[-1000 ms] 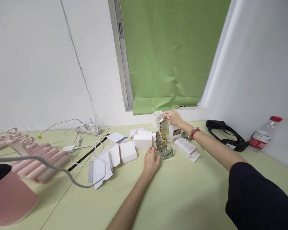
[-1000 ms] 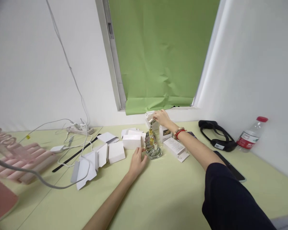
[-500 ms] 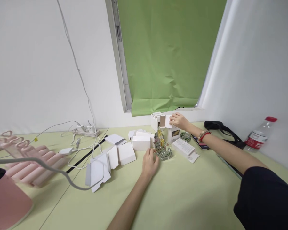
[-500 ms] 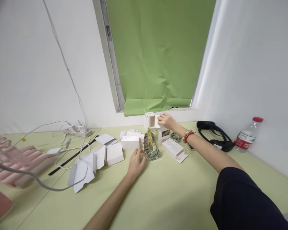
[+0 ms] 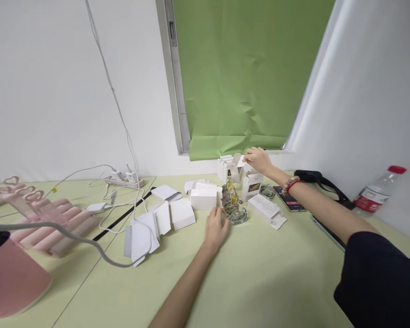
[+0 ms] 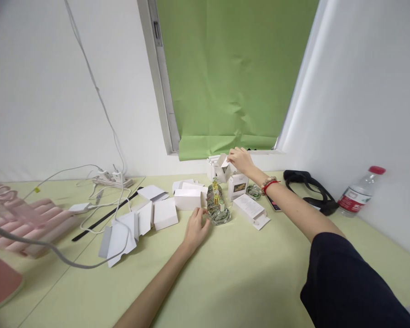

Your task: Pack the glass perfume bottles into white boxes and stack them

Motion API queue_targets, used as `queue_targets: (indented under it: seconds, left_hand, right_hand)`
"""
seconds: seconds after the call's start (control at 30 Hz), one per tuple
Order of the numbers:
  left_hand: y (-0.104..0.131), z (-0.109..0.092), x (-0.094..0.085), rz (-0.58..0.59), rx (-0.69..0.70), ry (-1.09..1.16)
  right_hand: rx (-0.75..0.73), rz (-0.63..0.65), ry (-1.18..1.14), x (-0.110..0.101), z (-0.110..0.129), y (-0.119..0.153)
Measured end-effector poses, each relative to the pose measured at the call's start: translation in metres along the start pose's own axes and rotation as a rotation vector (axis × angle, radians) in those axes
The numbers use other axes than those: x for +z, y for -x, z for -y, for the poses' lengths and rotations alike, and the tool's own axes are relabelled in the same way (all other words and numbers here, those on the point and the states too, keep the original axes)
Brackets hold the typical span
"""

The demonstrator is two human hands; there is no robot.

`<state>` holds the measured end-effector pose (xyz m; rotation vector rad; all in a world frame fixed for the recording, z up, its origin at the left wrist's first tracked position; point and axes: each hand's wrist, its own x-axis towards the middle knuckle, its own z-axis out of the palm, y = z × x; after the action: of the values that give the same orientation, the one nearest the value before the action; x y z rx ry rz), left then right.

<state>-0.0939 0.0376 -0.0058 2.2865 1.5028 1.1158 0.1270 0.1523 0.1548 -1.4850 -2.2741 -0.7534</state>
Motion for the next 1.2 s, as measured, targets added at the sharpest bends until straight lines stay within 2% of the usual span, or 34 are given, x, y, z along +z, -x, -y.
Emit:
queue_targets:
  seconds: [0.13,0.3,0.53,0.73,0.87,0.97,1.07,1.2]
  left_hand:
    - [0.001,0.001,0.001,0.007,0.000,0.007]
    - [0.000,0.001,0.001,-0.006,0.011,0.002]
    - [0.000,0.001,0.003,0.011,-0.003,0.008]
    - [-0.001,0.002,0.003,0.009,-0.018,0.025]
    - [-0.003,0.004,0.003,0.001,-0.025,0.032]
    - [-0.005,0.006,0.003,-0.005,-0.032,0.035]
    - [-0.007,0.007,0.003,-0.002,-0.038,0.051]
    - [-0.007,0.007,0.003,-0.009,-0.043,0.053]
  right_hand:
    - [0.103,0.150,-0.004,-0.007,0.004,-0.014]
    - [0.218,0.344,-0.004,0.002,0.013,-0.022]
    - [0.214,0.546,-0.071,0.014,0.023,-0.040]
    - [0.168,0.475,-0.071,0.038,0.032,-0.062]
    - [0.142,0.447,-0.073,0.059,0.042,-0.061]
    - [0.132,0.400,-0.083,0.066,0.044,-0.056]
    - [0.137,0.341,-0.105,0.060,0.039,-0.053]
    - [0.129,0.220,-0.154,0.032,0.031,-0.042]
